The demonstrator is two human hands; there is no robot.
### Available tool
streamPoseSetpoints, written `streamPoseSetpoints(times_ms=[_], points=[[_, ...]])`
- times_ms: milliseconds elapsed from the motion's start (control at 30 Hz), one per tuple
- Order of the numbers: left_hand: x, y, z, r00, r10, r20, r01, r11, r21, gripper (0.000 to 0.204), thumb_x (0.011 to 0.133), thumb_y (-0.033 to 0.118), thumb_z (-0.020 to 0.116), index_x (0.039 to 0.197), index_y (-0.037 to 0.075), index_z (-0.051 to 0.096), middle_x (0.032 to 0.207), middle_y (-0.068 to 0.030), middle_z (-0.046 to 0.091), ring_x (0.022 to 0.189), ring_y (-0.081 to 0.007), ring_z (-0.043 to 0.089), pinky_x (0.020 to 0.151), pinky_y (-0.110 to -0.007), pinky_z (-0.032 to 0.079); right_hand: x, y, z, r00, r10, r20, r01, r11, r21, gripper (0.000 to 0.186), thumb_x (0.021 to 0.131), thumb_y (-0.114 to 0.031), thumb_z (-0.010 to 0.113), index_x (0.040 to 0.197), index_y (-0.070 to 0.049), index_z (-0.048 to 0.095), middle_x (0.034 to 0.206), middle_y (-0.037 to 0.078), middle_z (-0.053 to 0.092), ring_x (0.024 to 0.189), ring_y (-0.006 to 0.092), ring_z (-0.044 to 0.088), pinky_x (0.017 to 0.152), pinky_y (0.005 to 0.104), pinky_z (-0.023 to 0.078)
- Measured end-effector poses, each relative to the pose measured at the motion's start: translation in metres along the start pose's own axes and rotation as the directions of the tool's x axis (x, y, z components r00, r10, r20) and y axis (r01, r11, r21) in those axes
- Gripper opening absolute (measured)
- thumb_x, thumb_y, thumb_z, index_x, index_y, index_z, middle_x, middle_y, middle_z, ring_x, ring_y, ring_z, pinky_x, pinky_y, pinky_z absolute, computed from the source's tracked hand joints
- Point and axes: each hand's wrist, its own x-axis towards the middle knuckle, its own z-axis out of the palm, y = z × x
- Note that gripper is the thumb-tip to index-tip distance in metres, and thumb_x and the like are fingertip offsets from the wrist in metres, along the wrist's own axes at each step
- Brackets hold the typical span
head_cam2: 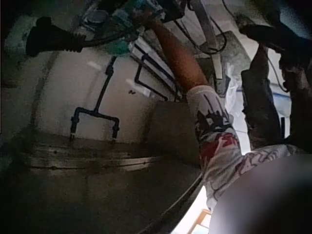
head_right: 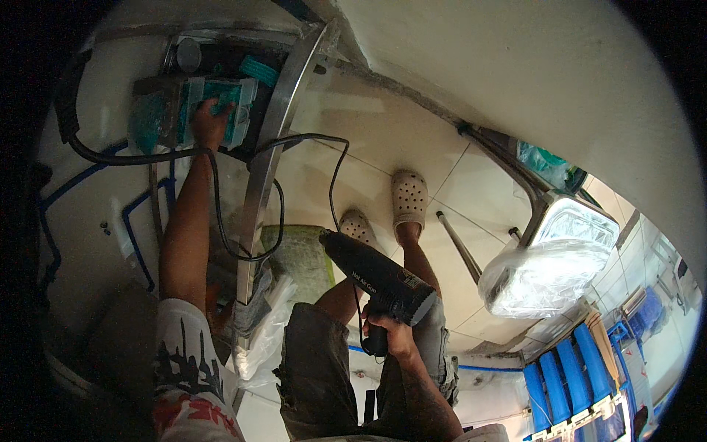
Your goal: The person pours water from a blue container into a sink, then wipes the container with a cloth. They use a hot air gun to heat and attach a green plastic piece to the container's spout area, pressing it into place.
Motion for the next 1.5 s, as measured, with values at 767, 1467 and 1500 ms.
streamPoseSetpoints(times_ms=[767, 1467, 1500], points=[[-0.014, -0.057, -0.006, 0.982, -0.051, 0.183, 0.128, 0.889, -0.439, 0.048, 0.086, 0.019, 0.08, 0.125, -0.002, 0.062, 0.13, -0.0153, 0.062, 0.101, -0.0268, 0.067, 0.088, -0.041, 0.058, 0.0, 0.0, -0.001, 0.996, 0.08, -0.033, -0.079, 0.997, 0.025, 0.043, 0.075, -0.011, 0.061, 0.116, 0.001, 0.055, 0.091, 0.013, 0.066, 0.068, 0.0222, 0.065, 0.064, 0.0362, 0.056], [-0.013, -0.023, 0.006, 0.942, 0.322, 0.097, -0.335, 0.923, 0.191, 0.021, 0.091, 0.008, 0.063, 0.109, 0.002, 0.072, 0.131, -0.0154, 0.062, 0.106, -0.035, 0.067, 0.086, -0.043, 0.057, -0.001, 0.009, -0.011, 0.998, 0.058, 0.018, -0.059, 0.998, 0.038, 0.048, 0.077, -0.011, 0.062, 0.123, -0.001, 0.054, 0.093, 0.013, 0.066, 0.069, 0.0224, 0.066, 0.065, 0.0366, 0.056], [-0.012, -0.025, 0.008, 0.948, 0.316, 0.046, -0.318, 0.947, 0.045, 0.021, 0.091, 0.008, 0.063, 0.109, 0.002, 0.072, 0.129, -0.0154, 0.063, 0.105, -0.0352, 0.067, 0.086, -0.043, 0.057, -0.001, 0.011, -0.012, 0.999, 0.041, 0.028, -0.042, 0.999, 0.035, 0.048, 0.077, -0.011, 0.062, 0.123, -0.001, 0.054, 0.093, 0.013, 0.066, 0.07, 0.0223, 0.066, 0.065, 0.0366, 0.056]])
